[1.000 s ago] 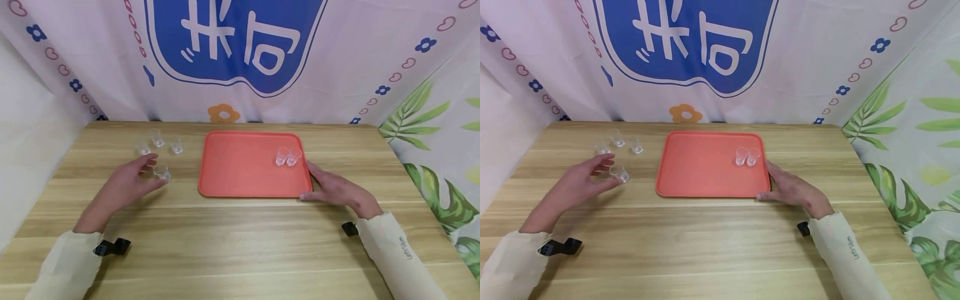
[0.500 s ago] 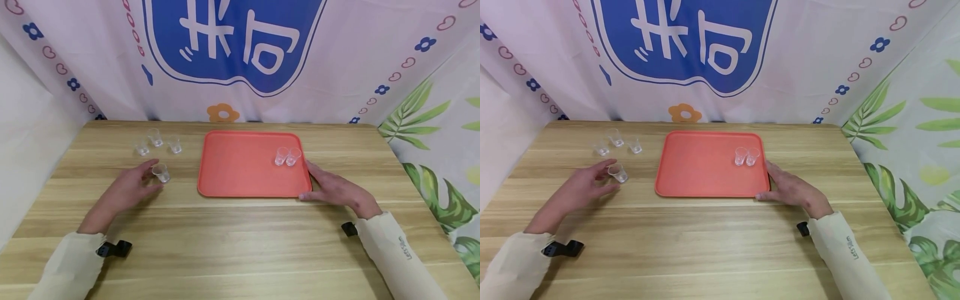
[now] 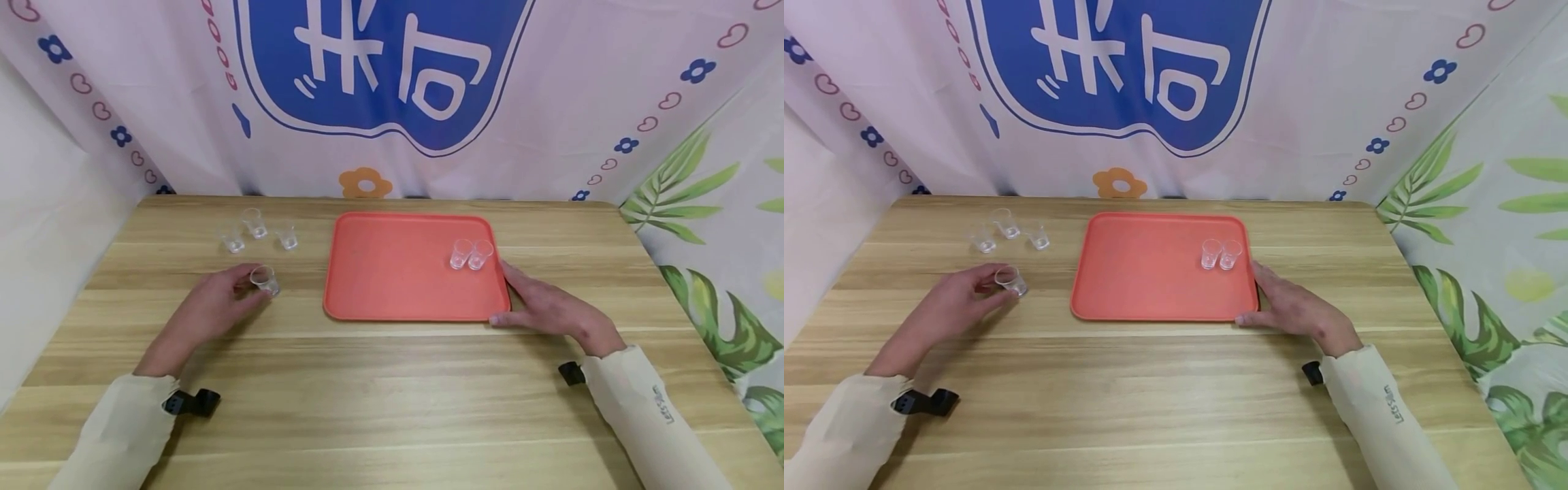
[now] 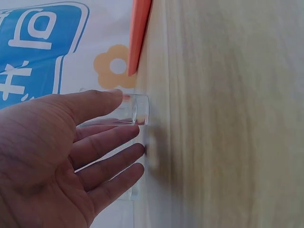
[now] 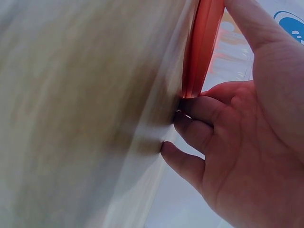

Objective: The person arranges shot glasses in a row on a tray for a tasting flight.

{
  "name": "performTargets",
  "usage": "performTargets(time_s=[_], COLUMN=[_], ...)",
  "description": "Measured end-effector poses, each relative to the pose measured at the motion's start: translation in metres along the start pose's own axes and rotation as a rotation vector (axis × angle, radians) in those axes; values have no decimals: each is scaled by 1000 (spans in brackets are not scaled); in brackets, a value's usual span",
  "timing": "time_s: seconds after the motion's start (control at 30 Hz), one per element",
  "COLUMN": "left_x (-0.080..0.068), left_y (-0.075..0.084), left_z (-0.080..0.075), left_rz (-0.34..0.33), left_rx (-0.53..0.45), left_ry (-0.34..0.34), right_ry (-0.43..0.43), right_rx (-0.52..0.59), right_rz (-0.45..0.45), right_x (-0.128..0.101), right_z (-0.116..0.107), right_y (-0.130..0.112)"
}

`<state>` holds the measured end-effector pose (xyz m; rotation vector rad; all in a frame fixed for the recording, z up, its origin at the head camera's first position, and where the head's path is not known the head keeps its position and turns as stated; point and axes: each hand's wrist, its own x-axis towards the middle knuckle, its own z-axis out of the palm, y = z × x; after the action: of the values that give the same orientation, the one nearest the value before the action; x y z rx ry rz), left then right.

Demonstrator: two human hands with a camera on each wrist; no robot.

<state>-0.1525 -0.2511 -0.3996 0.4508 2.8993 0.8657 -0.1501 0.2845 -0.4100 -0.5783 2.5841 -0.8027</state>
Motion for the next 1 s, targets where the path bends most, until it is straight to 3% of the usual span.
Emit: performTargets(time_s=[0.7, 1.0], left_x=[5, 10], left_y=[3, 7], left_z=[2, 4], left_rz=[7, 56], left_rx=[-23, -18], left_ry=[18, 67], right_ry=[-16, -13], right_rx=[-4, 8], right_rz=[29, 28], right_x=[2, 2], right_z=[-2, -2], right_y=[-2, -2])
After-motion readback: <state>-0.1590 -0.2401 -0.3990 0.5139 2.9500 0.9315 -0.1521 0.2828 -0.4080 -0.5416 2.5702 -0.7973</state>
